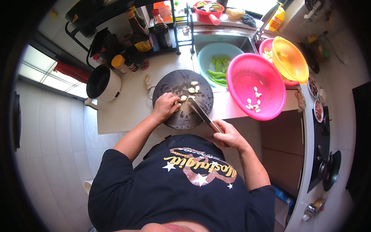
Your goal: The person smashes and peels cloves of garlic with a cleaver, places the garlic in a bowl, then rinses green peppers in a sink before slicing them with the cleaver.
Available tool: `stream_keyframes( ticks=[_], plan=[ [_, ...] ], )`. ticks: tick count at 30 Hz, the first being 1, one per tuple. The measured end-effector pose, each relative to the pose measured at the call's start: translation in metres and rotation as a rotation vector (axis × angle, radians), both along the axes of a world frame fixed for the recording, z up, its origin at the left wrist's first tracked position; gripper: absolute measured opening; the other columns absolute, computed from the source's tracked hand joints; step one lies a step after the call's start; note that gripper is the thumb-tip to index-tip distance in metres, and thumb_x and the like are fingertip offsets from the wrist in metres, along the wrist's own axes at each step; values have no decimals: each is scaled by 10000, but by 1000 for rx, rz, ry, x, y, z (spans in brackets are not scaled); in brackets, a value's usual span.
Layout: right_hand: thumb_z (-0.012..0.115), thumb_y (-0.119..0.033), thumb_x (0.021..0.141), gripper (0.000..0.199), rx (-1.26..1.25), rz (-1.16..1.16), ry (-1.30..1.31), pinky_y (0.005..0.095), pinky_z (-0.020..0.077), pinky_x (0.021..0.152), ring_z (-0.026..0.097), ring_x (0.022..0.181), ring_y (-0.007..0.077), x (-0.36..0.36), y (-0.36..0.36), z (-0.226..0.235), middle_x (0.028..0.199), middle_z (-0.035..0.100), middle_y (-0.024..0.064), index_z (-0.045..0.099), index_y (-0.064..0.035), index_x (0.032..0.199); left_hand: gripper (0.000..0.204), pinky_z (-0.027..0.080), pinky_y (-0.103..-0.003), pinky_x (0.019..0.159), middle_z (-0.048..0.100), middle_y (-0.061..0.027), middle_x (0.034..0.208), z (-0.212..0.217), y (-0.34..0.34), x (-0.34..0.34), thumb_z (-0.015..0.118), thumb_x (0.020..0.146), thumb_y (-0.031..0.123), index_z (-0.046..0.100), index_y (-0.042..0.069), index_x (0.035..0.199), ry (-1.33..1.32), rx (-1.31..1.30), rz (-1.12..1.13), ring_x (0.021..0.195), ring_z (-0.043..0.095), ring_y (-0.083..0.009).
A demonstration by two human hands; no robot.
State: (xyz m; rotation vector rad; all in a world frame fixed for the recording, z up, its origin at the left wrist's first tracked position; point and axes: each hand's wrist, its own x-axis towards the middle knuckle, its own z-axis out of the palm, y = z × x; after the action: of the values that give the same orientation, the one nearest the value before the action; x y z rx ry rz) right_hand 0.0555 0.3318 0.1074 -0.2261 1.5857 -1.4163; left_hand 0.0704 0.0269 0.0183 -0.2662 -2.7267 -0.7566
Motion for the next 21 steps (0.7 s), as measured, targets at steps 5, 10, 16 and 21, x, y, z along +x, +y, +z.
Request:
stream_keyframes(
  ticks=[5,10,16,21],
  plan=[
    [578,-69,782,452,-80,-119,35,213,350,409,459,454,74,16,6,0,694,519,28,461,-8,1214,183,453,-364,740,562,-55,850,10,15,-12,678,745,175,636,114,912,99,-47,28,845,545,-259],
    [590,-73,773,499,7,-288,182,211,382,443,478,520,68,23,15,-9,817,546,40,453,-26,1251,163,418,-371,737,546,-51,849,-3,43,-38,675,747,218,615,114,857,137,-202,-34,853,522,-249],
    [599,-79,770,513,50,-240,581,263,463,525,594,620,154,31,13,-34,846,601,113,456,-42,1262,232,409,-370,747,550,-56,891,5,44,-16,676,743,204,618,112,947,121,-169,-101,866,522,-249],
    [605,-37,765,530,271,-112,1216,306,524,721,660,844,303,36,-1,-40,993,631,189,468,-51,1277,287,447,-370,772,565,-80,931,10,15,-2,685,737,164,617,78,1003,101,30,53,882,538,-289]
  ],
)
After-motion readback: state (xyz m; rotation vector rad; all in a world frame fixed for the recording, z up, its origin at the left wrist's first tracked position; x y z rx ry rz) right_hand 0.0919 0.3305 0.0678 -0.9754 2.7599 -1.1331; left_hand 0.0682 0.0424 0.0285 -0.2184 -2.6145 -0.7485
